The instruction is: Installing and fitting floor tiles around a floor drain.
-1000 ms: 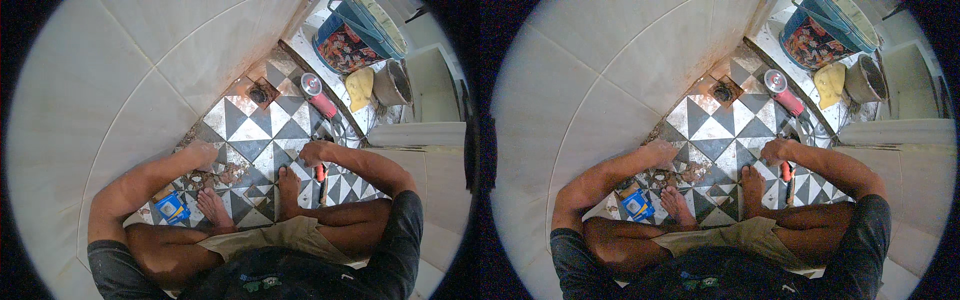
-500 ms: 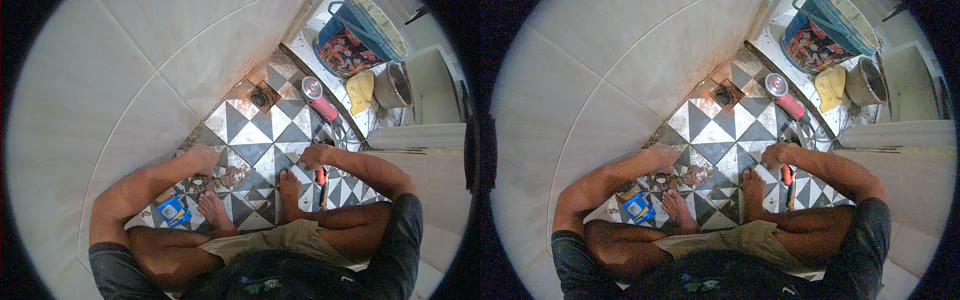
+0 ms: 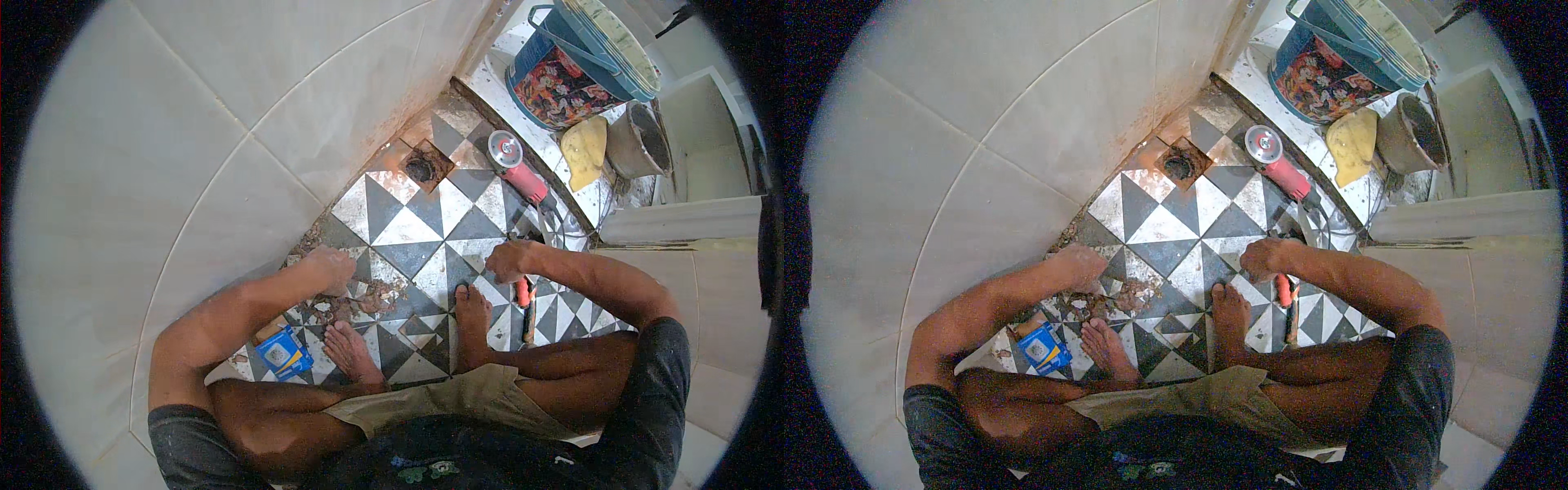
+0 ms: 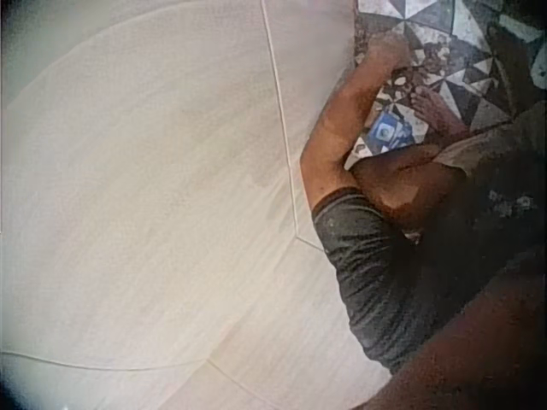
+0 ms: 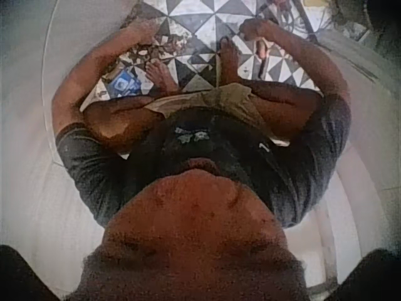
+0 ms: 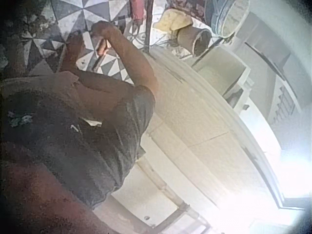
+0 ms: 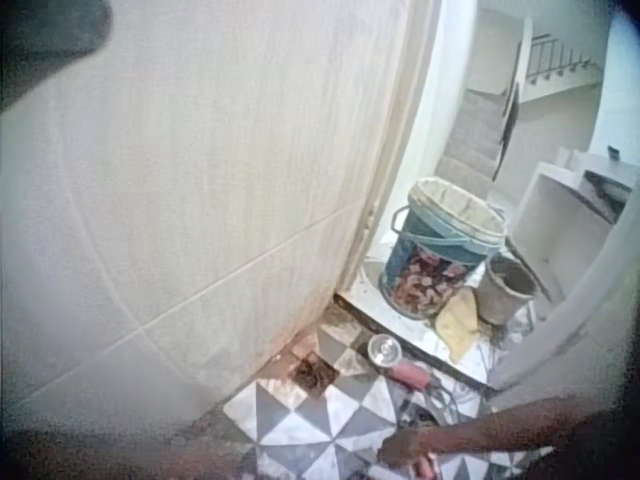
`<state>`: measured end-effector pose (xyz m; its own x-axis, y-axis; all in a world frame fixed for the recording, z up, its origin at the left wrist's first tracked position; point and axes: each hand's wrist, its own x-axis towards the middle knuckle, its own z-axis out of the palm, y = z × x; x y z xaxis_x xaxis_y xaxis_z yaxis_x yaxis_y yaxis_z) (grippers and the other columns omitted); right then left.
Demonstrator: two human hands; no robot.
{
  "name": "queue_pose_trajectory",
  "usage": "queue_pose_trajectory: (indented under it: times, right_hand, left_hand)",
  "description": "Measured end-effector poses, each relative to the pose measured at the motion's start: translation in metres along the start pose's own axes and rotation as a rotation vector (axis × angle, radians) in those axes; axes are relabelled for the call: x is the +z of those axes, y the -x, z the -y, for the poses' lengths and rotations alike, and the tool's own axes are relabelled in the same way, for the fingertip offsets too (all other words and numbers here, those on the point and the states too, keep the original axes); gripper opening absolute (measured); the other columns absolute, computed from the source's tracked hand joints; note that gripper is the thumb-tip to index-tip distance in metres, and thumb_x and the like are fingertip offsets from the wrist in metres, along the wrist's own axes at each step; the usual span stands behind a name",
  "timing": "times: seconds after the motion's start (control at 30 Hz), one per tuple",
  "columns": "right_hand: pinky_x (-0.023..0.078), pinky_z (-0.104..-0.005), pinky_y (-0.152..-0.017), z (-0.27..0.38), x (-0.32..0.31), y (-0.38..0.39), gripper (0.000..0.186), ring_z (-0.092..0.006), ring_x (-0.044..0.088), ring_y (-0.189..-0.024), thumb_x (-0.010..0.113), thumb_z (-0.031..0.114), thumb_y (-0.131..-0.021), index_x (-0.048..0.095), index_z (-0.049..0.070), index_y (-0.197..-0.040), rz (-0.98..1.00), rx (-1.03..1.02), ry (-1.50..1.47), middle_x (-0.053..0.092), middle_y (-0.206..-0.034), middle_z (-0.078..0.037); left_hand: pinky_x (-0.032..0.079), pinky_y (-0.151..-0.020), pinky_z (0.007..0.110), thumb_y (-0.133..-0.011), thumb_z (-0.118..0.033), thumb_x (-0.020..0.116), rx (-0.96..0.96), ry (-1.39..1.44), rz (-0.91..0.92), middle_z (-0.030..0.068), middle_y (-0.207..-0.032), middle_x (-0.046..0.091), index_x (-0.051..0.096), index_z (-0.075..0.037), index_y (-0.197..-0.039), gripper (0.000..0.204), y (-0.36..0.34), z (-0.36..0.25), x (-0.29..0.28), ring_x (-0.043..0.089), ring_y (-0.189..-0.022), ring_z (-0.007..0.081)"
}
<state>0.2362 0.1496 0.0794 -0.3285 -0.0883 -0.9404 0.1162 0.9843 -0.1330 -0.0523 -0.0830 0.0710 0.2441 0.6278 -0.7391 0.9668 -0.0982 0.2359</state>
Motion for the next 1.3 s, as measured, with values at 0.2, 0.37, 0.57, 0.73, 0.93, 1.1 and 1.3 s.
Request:
queue_pose_trajectory:
  times: [0.2,0.37,0.57,0.73,0.93,1.1,1.3]
  right_hand:
    - [0.053,-0.0476,-0.084,0.001,-0.012,0.014,0.032,-0.0376,0.067,-0.097,0.058,0.025,-0.083,0.068,0.002,-0.104,-0.043,0.004,-0.018,0.070,-0.099,-0.018]
    - [0.054,-0.0470,-0.083,0.001,-0.010,0.025,0.032,-0.0373,0.067,-0.096,0.059,0.025,-0.084,0.067,0.002,-0.105,-0.163,-0.030,-0.061,0.069,-0.102,-0.018]
    - [0.056,-0.0475,-0.079,0.014,0.020,0.077,0.028,-0.0349,0.069,-0.094,0.061,0.023,-0.085,0.067,0.002,-0.102,-0.256,-0.129,-0.102,0.070,-0.099,-0.020]
    - [0.052,-0.0498,-0.089,0.013,0.050,0.048,0.027,-0.0380,0.066,-0.101,0.059,0.023,-0.087,0.068,0.007,-0.106,-0.021,-0.270,-0.287,0.069,-0.109,-0.017]
    - [0.048,-0.0493,-0.094,0.036,0.127,-0.069,0.041,-0.0365,0.061,-0.112,0.061,0.029,-0.088,0.061,0.006,-0.121,-0.049,-0.418,-0.621,0.064,-0.121,-0.018]
    - [0.048,-0.0477,-0.088,0.028,0.115,-0.073,0.035,-0.0353,0.062,-0.103,0.061,0.030,-0.089,0.061,0.005,-0.113,-0.142,-0.593,-0.632,0.065,-0.114,-0.017]
    - [0.049,-0.0453,-0.078,0.000,0.071,-0.075,0.030,-0.0336,0.063,-0.090,0.061,0.031,-0.090,0.061,0.003,-0.101,-0.361,-0.799,-0.532,0.066,-0.104,-0.015]
  left_hand:
    - [0.055,-0.088,0.044,-0.075,-0.036,0.077,-0.031,0.023,0.004,0.0194,-0.106,0.070,0.072,-0.003,-0.100,0.041,-0.003,0.007,0.001,0.068,-0.103,0.0311]
    - [0.053,-0.086,0.047,-0.077,-0.033,0.073,0.082,0.045,-0.179,0.0196,-0.100,0.070,0.069,-0.003,-0.103,0.040,0.000,0.023,0.017,0.068,-0.097,0.0344]
    - [0.049,-0.091,0.048,-0.079,-0.038,0.070,0.004,0.092,-0.051,0.0198,-0.109,0.066,0.061,-0.004,-0.116,0.051,0.008,0.014,0.010,0.061,-0.108,0.0357]
    - [0.038,-0.107,0.050,-0.078,-0.035,0.073,0.098,0.110,-0.328,0.0173,-0.140,0.045,0.048,-0.006,-0.135,0.068,0.004,0.014,0.037,0.045,-0.129,0.0354]
    - [0.030,-0.114,0.050,-0.079,-0.038,0.073,0.022,0.157,-0.300,0.0196,-0.153,0.030,0.039,-0.008,-0.145,0.080,-0.001,0.015,0.031,0.034,-0.139,0.0389]
    - [0.027,-0.114,0.053,-0.080,-0.042,0.072,0.036,0.253,-0.348,0.0232,-0.154,0.028,0.031,-0.007,-0.150,0.088,-0.011,0.020,0.036,0.031,-0.140,0.0422]
    - [0.028,-0.116,0.046,-0.089,-0.055,0.062,0.093,0.455,-0.326,0.0228,-0.156,0.025,0.034,-0.002,-0.147,0.084,-0.026,0.000,0.011,0.031,-0.142,0.0393]
